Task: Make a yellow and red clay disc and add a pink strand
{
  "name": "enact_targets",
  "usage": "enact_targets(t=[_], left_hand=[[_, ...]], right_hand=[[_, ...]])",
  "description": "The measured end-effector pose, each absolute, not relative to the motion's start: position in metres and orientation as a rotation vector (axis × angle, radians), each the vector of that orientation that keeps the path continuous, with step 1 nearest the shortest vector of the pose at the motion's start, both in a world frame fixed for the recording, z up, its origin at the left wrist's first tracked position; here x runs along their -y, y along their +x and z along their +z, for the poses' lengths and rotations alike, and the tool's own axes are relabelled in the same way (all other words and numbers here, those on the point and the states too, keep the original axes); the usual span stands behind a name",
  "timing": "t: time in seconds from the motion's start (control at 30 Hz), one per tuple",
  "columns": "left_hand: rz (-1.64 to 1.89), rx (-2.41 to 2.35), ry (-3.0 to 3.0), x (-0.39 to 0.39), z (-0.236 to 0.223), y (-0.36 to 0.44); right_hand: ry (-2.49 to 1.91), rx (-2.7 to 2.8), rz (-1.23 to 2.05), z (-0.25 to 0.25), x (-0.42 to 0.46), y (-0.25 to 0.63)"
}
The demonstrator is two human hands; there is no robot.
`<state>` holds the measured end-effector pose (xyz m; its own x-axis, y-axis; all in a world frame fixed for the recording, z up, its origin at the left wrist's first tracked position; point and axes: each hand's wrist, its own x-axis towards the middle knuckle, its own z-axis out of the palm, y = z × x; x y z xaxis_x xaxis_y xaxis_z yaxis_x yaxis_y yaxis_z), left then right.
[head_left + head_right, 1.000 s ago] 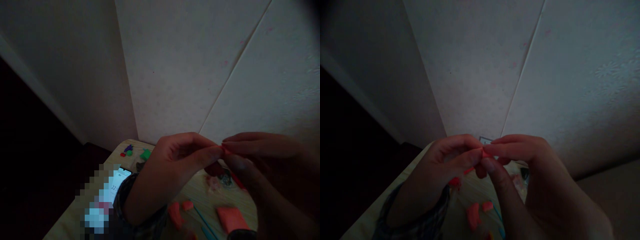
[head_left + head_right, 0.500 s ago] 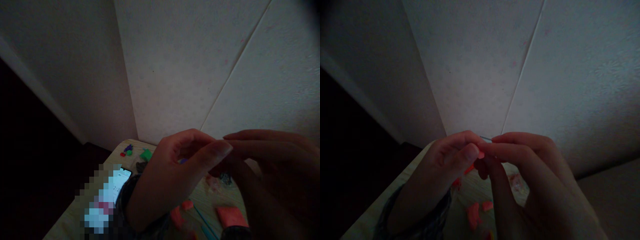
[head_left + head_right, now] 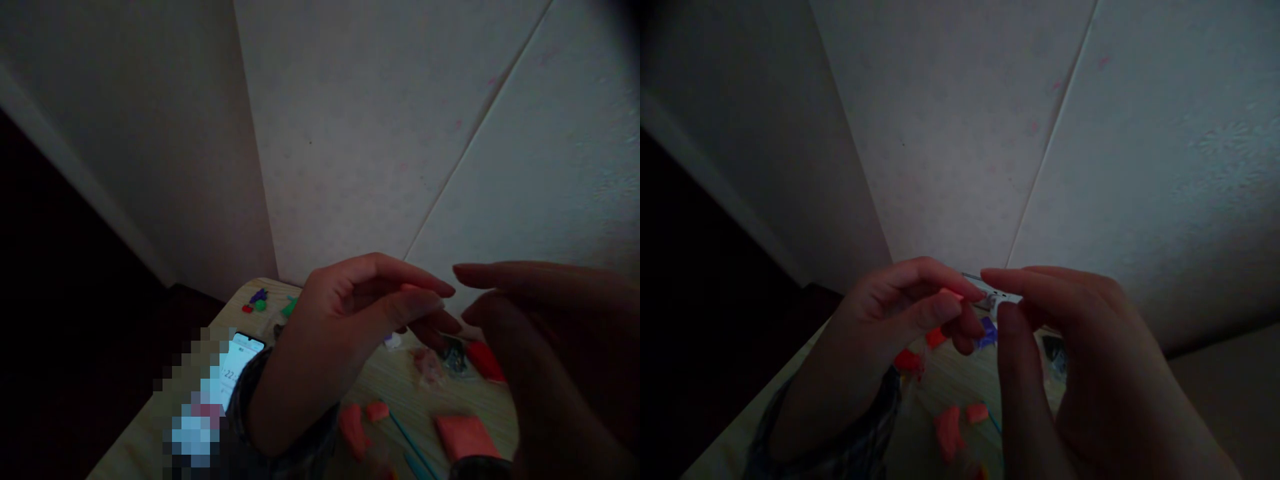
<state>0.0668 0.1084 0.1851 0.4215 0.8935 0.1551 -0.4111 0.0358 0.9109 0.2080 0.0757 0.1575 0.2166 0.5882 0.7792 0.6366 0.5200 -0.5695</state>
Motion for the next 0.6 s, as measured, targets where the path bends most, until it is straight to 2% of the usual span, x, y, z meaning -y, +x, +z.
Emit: enact_targets(t=[0.6], left_hand=[[1.114, -0.513, 1.097, -0.1051, 0.1868, 0.067]], right_hand=[[-1.217, 1.551, -0.035, 0.1647, -0.0714, 0.2038]])
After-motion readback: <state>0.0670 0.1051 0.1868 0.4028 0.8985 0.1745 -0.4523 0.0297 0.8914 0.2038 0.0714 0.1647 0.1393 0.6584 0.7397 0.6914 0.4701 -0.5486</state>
